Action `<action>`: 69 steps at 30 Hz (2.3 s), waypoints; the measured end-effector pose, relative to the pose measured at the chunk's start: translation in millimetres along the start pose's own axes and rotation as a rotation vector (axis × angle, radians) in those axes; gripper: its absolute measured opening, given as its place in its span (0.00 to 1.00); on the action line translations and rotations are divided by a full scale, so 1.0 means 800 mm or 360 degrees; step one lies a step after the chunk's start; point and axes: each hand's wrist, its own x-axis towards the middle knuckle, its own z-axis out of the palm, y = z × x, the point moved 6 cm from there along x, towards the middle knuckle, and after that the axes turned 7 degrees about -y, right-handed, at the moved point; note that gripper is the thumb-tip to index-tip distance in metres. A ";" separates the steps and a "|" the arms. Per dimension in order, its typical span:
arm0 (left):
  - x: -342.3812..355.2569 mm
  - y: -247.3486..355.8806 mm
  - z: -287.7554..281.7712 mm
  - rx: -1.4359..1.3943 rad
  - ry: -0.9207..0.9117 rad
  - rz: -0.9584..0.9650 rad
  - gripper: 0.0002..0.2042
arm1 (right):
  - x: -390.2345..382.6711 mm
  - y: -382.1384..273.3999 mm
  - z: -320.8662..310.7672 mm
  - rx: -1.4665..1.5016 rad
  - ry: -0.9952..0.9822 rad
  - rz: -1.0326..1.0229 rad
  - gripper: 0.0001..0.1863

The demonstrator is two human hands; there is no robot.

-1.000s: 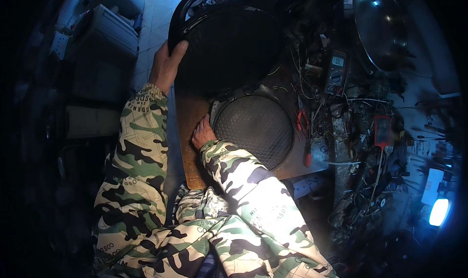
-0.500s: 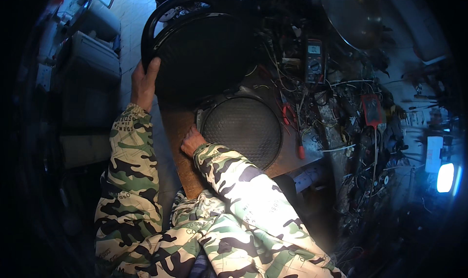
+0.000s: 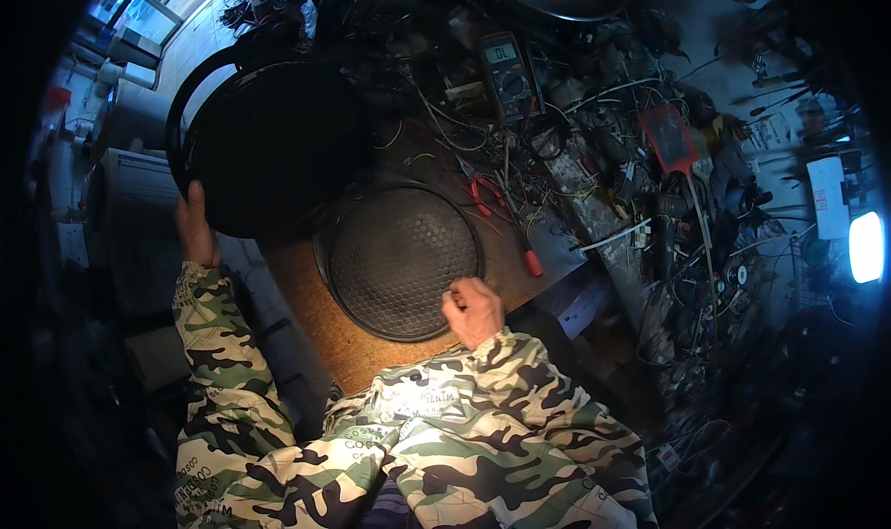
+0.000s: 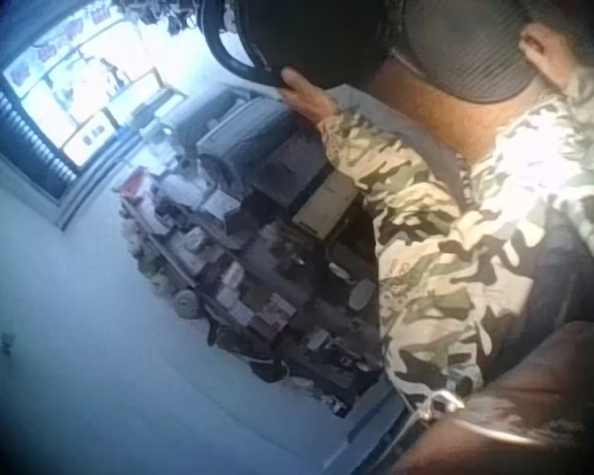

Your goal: The person uses a screwdriver to pry and separate the lid of a black electric sandwich press. They repeatedly open and close the press, working along the seam to detach the top cover from the base.

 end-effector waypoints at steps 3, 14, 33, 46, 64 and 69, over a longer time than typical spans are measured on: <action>0.006 -0.012 0.011 -0.0138 -0.0096 -0.0067 0.39 | -0.034 0.115 -0.048 0.0223 0.0250 0.0563 0.09; -0.003 -0.009 -0.007 -0.0181 0.0014 -0.0203 0.41 | -0.009 0.178 -0.047 0.0420 0.0095 0.0573 0.09; -0.006 -0.007 -0.026 -0.0233 0.0187 -0.0205 0.42 | 0.033 0.125 -0.004 -0.0109 -0.0733 0.0698 0.45; -0.009 -0.011 -0.095 -0.0276 -0.0007 -0.0075 0.38 | -0.026 0.031 0.061 0.0004 -0.0028 0.0089 0.23; -0.052 -0.014 -0.139 -0.0455 0.0033 -0.0070 0.31 | -0.026 0.039 0.080 0.0062 0.0114 0.0146 0.23; -0.061 -0.007 -0.071 -0.0435 0.0138 0.0019 0.31 | 0.003 0.082 0.040 0.0410 -0.0150 0.0477 0.15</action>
